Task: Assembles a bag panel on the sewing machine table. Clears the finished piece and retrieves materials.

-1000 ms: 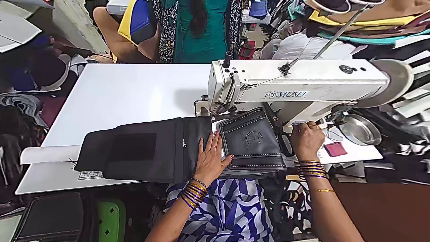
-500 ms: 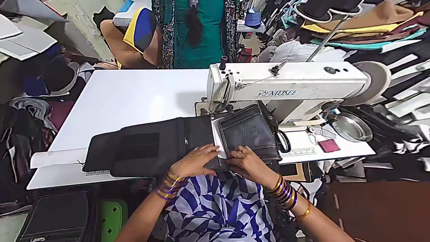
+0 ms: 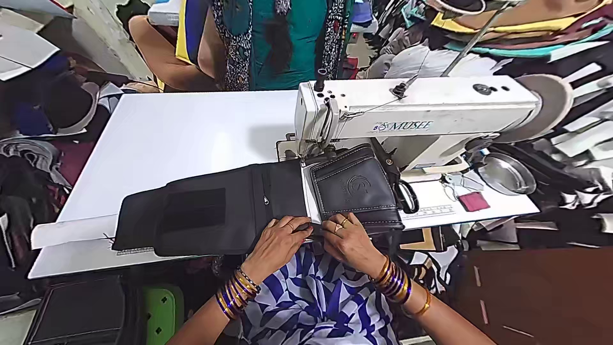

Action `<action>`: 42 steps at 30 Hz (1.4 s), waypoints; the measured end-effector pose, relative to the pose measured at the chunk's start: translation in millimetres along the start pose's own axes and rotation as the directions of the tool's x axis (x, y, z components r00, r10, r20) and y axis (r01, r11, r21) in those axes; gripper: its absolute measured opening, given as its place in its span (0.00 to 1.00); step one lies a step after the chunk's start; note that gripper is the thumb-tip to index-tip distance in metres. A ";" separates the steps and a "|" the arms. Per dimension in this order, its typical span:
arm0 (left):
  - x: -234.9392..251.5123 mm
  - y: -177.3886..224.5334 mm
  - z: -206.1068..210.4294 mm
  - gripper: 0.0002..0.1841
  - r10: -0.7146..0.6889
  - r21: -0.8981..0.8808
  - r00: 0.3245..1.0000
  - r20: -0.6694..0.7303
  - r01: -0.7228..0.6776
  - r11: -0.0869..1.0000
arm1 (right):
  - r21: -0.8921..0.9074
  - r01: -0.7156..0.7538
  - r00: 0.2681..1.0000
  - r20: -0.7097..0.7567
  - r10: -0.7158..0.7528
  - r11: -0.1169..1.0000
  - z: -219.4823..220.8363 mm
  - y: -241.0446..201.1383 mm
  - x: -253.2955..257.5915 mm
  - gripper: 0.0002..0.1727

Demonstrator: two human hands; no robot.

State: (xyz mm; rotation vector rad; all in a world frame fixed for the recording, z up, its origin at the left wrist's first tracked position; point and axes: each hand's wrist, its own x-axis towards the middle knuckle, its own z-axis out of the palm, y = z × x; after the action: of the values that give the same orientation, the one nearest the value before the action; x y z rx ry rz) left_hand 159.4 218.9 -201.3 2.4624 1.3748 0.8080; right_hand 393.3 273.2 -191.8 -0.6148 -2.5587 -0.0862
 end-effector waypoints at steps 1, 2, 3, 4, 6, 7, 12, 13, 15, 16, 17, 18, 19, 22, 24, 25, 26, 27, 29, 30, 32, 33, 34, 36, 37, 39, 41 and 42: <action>1.6 0.2 0.9 0.17 0.006 0.014 1.000 -0.006 -0.006 1.000 | -0.007 -0.019 1.000 -0.005 0.019 1.000 0.4 0.6 -1.6 0.13; 2.7 -0.2 2.1 0.17 0.013 0.034 1.000 -0.012 -0.012 0.999 | -0.006 -0.037 0.999 -0.016 0.037 0.999 1.7 2.0 -2.9 0.13; 3.9 -1.6 3.7 0.17 0.020 0.053 1.000 -0.018 -0.019 0.998 | -0.006 -0.052 0.998 -0.024 0.052 0.999 3.2 4.1 -3.7 0.13; 5.6 -3.6 4.5 0.17 0.022 0.066 1.000 -0.012 -0.021 0.998 | -0.002 -0.064 0.998 -0.028 0.064 0.998 4.5 7.0 -4.2 0.14; 10.3 -8.4 3.7 0.19 0.021 0.065 0.999 0.025 -0.023 0.998 | 0.007 -0.083 0.996 -0.026 0.083 0.997 6.4 13.5 -4.5 0.15; 12.7 -11.1 2.6 0.20 0.020 0.063 0.999 0.049 -0.023 0.998 | 0.017 -0.090 0.996 -0.023 0.090 0.996 7.4 16.8 -4.0 0.17; 28.8 -24.1 0.7 0.20 -0.007 0.070 0.998 0.056 0.003 0.998 | 0.046 -0.110 0.994 0.018 0.109 0.993 12.7 32.3 5.7 0.23; 33.5 -26.1 -0.4 0.19 -0.019 0.055 0.998 0.061 0.016 0.998 | 0.048 -0.112 0.994 0.014 0.111 0.993 14.7 35.6 9.3 0.22; 42.7 -31.7 -3.4 0.18 -0.043 0.023 0.995 0.088 0.042 0.999 | 0.052 -0.120 0.993 0.004 0.120 0.991 20.2 43.7 16.9 0.21; 46.9 -35.5 -5.4 0.18 -0.050 0.011 0.993 0.105 0.049 0.999 | 0.049 -0.125 0.992 0.006 0.125 0.991 22.4 47.4 21.3 0.21; 50.7 -40.2 -7.4 0.18 -0.049 0.005 0.992 0.115 0.049 0.999 | 0.053 -0.133 0.991 0.016 0.132 0.990 24.0 50.5 25.8 0.20; 54.2 -44.9 -9.5 0.19 -0.049 0.002 0.991 0.127 0.049 0.999 | 0.060 -0.142 0.990 0.026 0.141 0.988 25.0 52.8 30.5 0.20; 57.7 -49.6 -12.0 0.19 -0.051 -0.001 0.989 0.138 0.052 0.999 | 0.066 -0.151 0.988 0.030 0.149 0.986 26.4 54.6 35.4 0.19; 67.4 -65.7 -16.2 0.19 -0.048 -0.008 0.988 0.150 0.049 0.999 | 0.064 -0.154 0.988 -0.002 0.154 0.986 34.6 60.4 47.8 0.18; 72.7 -77.1 -16.8 0.19 -0.037 -0.010 0.989 0.143 0.039 0.999 | 0.053 -0.148 0.988 -0.026 0.149 0.988 40.5 64.7 54.8 0.17; 75.5 -81.8 -17.3 0.19 -0.038 -0.011 0.989 0.144 0.040 0.999 | 0.042 -0.146 0.988 -0.040 0.147 0.988 43.1 67.1 58.3 0.17; 78.4 -85.4 -18.3 0.20 -0.044 -0.010 0.987 0.154 0.046 0.999 | 0.037 -0.145 0.988 -0.050 0.147 0.989 45.3 69.5 61.6 0.17; 81.3 -88.7 -18.9 0.20 -0.049 -0.004 0.986 0.160 0.051 0.999 | 0.034 -0.144 0.988 -0.050 0.146 0.989 46.5 71.9 64.7 0.16; 86.2 -96.4 -17.8 0.19 -0.034 0.016 0.989 0.145 0.032 0.999 | 0.027 -0.146 0.988 -0.050 0.147 0.989 49.2 77.3 70.0 0.16; 88.5 -99.5 -17.7 0.19 -0.025 0.022 0.990 0.141 0.022 1.000 | 0.021 -0.148 0.988 -0.050 0.148 0.989 50.7 79.6 72.1 0.16; 91.6 -105.4 -17.0 0.19 -0.016 0.032 0.993 0.116 0.012 0.999 | 0.028 -0.164 0.985 -0.047 0.165 0.986 53.6 81.6 76.7 0.15; 92.5 -107.2 -17.2 0.19 -0.017 0.034 0.994 0.104 0.014 0.999 | 0.036 -0.175 0.983 -0.041 0.177 0.984 54.7 80.9 79.2 0.15; 94.5 -108.2 -18.2 0.19 -0.015 0.034 0.995 0.099 0.012 0.999 | 0.052 -0.191 0.981 -0.030 0.193 0.980 54.6 79.7 81.1 0.15; 98.3 -107.1 -19.0 0.19 -0.001 0.023 0.995 0.098 -0.002 1.000 | 0.103 -0.223 0.975 0.005 0.224 0.969 48.1 75.9 79.5 0.15; 99.6 -106.6 -18.7 0.19 0.014 0.026 0.996 0.084 -0.017 1.000 | 0.146 -0.239 0.971 0.017 0.239 0.960 39.8 74.1 75.6 0.16; 101.5 -107.6 -17.2 0.19 0.036 0.038 0.998 0.054 -0.039 0.999 | 0.193 -0.295 0.945 -0.089 0.316 0.936 13.5 75.2 56.2 0.15; 100.6 -109.9 -14.2 0.19 0.047 0.061 0.999 0.013 -0.048 0.997 | 0.145 -0.513 0.798 -0.282 0.532 0.846 -25.9 88.1 18.2 0.13; 99.4 -110.5 -12.3 0.19 0.046 0.063 0.999 -0.001 -0.046 0.997 | 0.116 -0.670 0.666 -0.341 0.663 0.733 -49.9 103.1 -7.1 0.12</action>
State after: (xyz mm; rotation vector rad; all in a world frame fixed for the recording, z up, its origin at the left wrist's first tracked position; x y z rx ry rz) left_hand 114.2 361.0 -202.6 2.5500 1.3692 0.7893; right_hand 467.1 354.0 -157.4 -1.3753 -1.8359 0.0309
